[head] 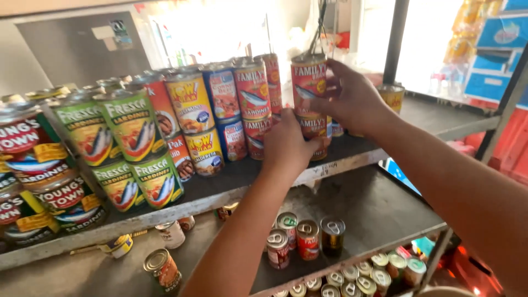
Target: Organizing and stacking various canned food items on retail shelves.
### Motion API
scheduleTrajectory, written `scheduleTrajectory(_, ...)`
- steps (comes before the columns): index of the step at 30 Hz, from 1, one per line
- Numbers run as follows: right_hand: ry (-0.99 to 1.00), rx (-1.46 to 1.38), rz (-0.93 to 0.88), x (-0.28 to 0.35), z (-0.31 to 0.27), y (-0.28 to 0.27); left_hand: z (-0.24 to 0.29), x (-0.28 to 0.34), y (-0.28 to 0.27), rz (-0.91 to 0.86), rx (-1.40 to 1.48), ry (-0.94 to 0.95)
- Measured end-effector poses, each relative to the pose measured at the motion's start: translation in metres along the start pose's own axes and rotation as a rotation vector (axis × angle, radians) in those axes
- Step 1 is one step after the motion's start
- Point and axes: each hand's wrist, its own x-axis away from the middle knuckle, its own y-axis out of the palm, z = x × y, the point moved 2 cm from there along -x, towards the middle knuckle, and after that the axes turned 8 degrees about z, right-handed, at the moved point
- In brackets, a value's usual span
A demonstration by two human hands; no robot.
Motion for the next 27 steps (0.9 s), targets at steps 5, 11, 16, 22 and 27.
scheduleTrajectory(5, 0.066, -0.017, -0.085, 0.001, -0.002, 0.003, 0.001, 0.003, -0.003, 0.025, -0.067, -0.03)
scheduleTrajectory(11, 0.08, 0.1, -0.155, 0.001, -0.001, 0.007, 0.019, 0.004, -0.019, 0.004, -0.237, -0.139)
scheduleTrajectory(16, 0.054, 0.072, -0.219, -0.012, 0.003, 0.01, 0.028, 0.015, -0.03, 0.032, -0.372, -0.087)
scheduleTrajectory(22, -0.057, 0.093, -0.255, -0.019, 0.02, 0.012, 0.022, 0.014, -0.015, -0.076, -0.482, 0.029)
scheduleTrajectory(27, -0.06, 0.014, -0.292, -0.022, 0.022, 0.02, 0.015, 0.002, 0.008, -0.144, -0.605, 0.187)
